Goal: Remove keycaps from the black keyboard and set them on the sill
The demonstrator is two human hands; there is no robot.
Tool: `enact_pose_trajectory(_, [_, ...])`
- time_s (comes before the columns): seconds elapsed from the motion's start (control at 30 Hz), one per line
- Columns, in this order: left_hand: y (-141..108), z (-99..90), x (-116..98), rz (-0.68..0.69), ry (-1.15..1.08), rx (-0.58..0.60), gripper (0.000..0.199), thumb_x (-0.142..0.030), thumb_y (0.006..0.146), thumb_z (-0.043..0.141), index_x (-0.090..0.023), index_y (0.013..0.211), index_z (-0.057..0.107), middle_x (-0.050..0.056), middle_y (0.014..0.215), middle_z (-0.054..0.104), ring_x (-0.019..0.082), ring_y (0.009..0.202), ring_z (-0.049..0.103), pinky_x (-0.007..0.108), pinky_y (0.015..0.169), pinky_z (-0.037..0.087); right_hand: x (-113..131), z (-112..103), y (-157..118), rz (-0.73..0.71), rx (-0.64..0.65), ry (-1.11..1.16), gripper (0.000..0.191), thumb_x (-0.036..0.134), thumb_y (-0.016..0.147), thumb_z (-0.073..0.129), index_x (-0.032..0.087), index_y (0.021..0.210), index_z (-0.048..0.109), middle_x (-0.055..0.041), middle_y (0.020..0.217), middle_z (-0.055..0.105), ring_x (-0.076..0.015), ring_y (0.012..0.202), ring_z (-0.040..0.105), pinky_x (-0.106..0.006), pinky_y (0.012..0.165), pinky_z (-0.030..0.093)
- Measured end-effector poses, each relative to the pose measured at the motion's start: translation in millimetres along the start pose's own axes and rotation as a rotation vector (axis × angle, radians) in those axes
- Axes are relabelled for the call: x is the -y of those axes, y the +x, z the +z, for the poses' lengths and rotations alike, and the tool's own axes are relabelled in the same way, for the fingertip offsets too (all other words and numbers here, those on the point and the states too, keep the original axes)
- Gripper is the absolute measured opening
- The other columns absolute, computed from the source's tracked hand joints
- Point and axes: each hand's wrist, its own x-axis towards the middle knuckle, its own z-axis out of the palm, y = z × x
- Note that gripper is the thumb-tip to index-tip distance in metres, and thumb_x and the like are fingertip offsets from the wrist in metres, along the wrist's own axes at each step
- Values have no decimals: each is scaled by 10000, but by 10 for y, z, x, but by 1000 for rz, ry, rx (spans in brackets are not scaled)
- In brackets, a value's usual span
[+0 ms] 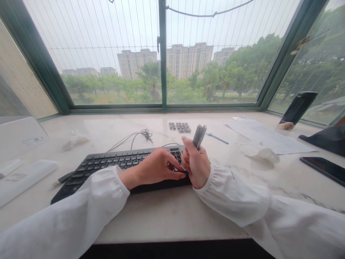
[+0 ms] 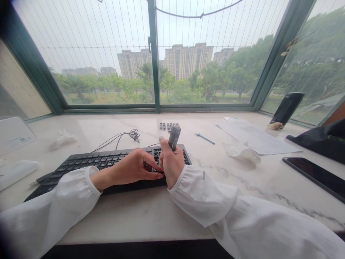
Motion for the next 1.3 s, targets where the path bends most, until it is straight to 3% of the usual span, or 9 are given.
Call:
enact_pose_trajectory(0.13, [4,-13,26,-23,29,-19,251,-394,715,708,-182,831,774,-2,621,644,78,545,456,179,514,356,-38,-42,-47,-147,154,-37,511,464,804,594,207,462,314,81,354,276,-56,330,258,-222,354,248])
enact_pose_trajectory(0.3, [6,1,72,-25,67,-58,238,-386,709,701,-164,769,762,-13,593,601,91,582,490,178,531,359,-28,-93,-171,-379,324,-261,459,416,864,531,184,491,394,49,439,354,-77,437,336,-234,460,298])
enact_pose_trajectory(0.63, [0,-18,23,-49,148,-88,284,-378,672,699,-109,608,633,-24,553,503,81,547,440,168,492,334,-31,-139,-220,-483,353,-560,394,397,893,481,159,580,511,29,528,332,-96,512,315,-258,493,258])
enact_pose_trajectory(0.73, [1,-21,17,-43,142,-79,300,-391,676,686,-100,617,643,-21,548,488,81,552,431,168,489,323,-11,-145,-262,-532,343,-584,397,373,892,479,174,548,462,30,523,309,-94,502,290,-256,484,247])
enact_pose_trajectory(0.9, [-4,-9,50,-6,98,-39,218,-294,704,638,-90,643,687,-11,546,522,89,566,455,174,494,316,29,-154,-390,-692,453,-676,461,289,842,545,190,473,289,51,471,199,-76,442,191,-256,452,204])
enact_pose_trajectory(0.97, [-1,-5,51,-17,83,-54,256,-334,706,654,-90,636,690,-15,527,514,82,542,436,178,476,298,49,-152,-386,-679,409,-652,448,298,862,521,190,485,304,49,478,215,-77,445,207,-254,448,202])
enact_pose_trajectory(1.17, [54,-56,29,-107,-158,-115,355,-456,714,679,-111,773,737,14,578,601,80,517,462,189,474,328,266,-188,2,-695,157,-600,479,413,871,514,196,483,336,40,458,296,-85,454,273,-254,453,230])
enact_pose_trajectory(1.23, [72,-103,40,-135,-177,-179,375,-479,719,673,-115,784,736,28,613,625,87,535,484,192,485,340,345,-229,212,-682,184,-691,475,439,848,534,192,477,372,38,463,320,-90,470,293,-252,472,251])
enact_pose_trajectory(1.3, [83,-158,66,-153,-127,-257,397,-505,722,662,-119,781,735,22,600,614,84,522,470,192,465,311,381,-281,407,-612,289,-787,423,464,833,539,175,525,503,27,492,399,-100,500,354,-246,493,283])
